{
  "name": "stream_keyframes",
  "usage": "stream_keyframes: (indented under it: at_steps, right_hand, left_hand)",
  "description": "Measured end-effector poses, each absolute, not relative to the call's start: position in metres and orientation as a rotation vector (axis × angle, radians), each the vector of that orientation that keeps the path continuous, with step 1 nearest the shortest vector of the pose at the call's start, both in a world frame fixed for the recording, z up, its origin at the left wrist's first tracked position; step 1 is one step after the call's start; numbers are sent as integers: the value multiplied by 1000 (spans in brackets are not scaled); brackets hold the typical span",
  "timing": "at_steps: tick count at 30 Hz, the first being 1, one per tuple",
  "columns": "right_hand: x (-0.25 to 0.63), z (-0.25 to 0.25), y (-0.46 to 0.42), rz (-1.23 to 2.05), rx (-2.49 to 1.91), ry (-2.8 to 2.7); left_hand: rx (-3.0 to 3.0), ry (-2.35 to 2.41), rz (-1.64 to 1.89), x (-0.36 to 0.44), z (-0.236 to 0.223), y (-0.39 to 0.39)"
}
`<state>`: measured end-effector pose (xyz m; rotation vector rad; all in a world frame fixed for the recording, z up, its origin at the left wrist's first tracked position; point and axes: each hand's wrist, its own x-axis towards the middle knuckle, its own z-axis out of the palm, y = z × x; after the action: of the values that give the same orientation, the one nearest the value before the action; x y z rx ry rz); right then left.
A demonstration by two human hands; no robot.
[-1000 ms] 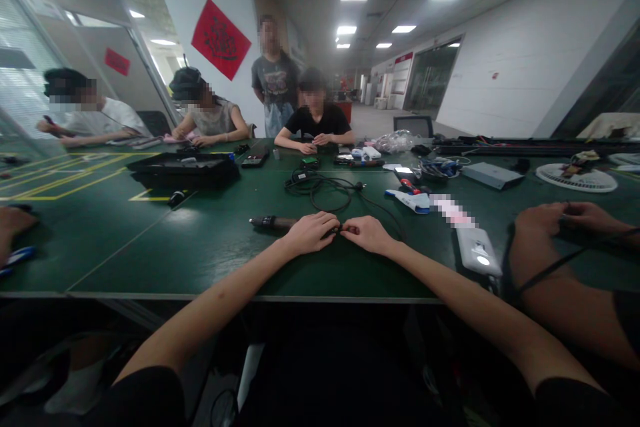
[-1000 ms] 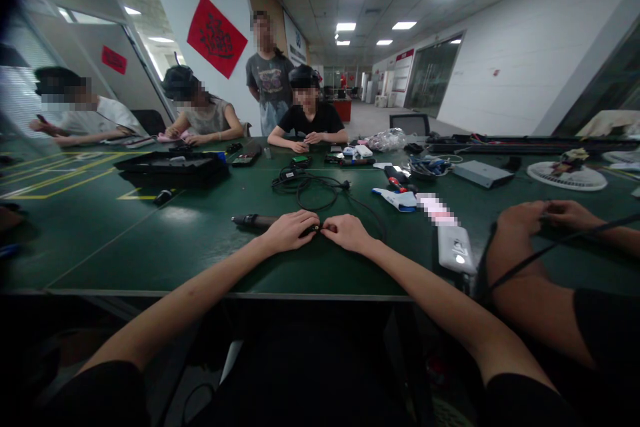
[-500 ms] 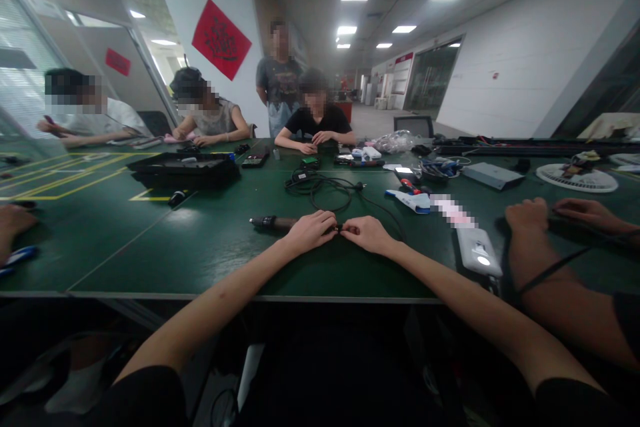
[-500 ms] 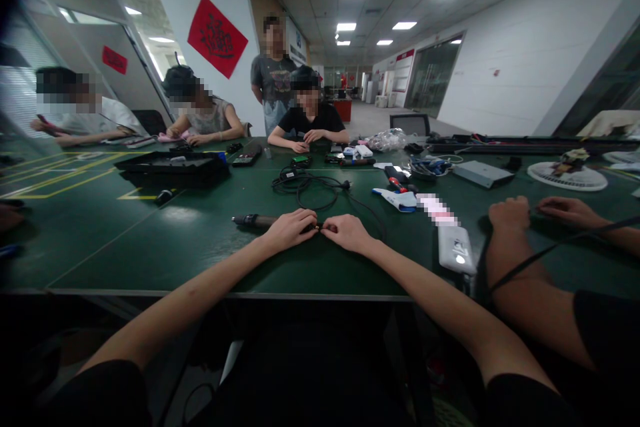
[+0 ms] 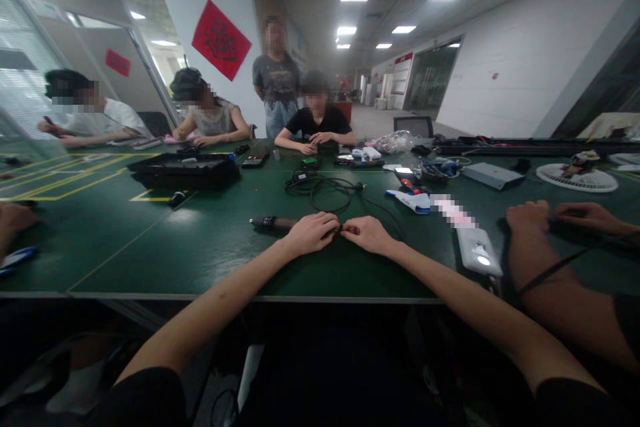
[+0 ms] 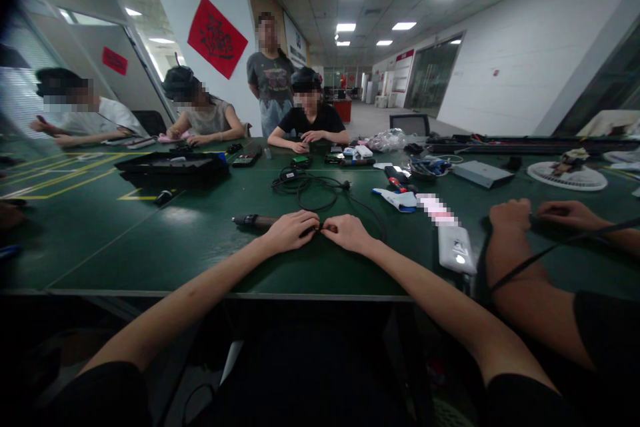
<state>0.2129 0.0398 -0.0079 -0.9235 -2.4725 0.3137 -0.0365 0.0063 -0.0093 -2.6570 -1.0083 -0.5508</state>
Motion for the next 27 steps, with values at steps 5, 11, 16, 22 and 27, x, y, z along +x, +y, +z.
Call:
stream_keyframes:
  at_steps: [5, 11, 16, 22, 27]
  right_hand:
    - [213, -7, 40, 310, -902, -2480]
    - [213, -7, 40, 320, -917, -2476]
    - [214, -6, 40, 320, -912, -2483]
    - [214, -6, 40, 315, -916, -2488]
    - [213, -6, 40, 299, -914, -2489]
  left_hand:
    - [-2647, -1074, -588, -36, -7, 5]
    - [-2652, -1053, -609, -37, -8, 6]
    - [-2657, -1040, -594, -37, -7, 6]
    - [-2642, -1048, -599, -37, -9, 7]
    - [-2661, -1005, -572, -38, -8, 7]
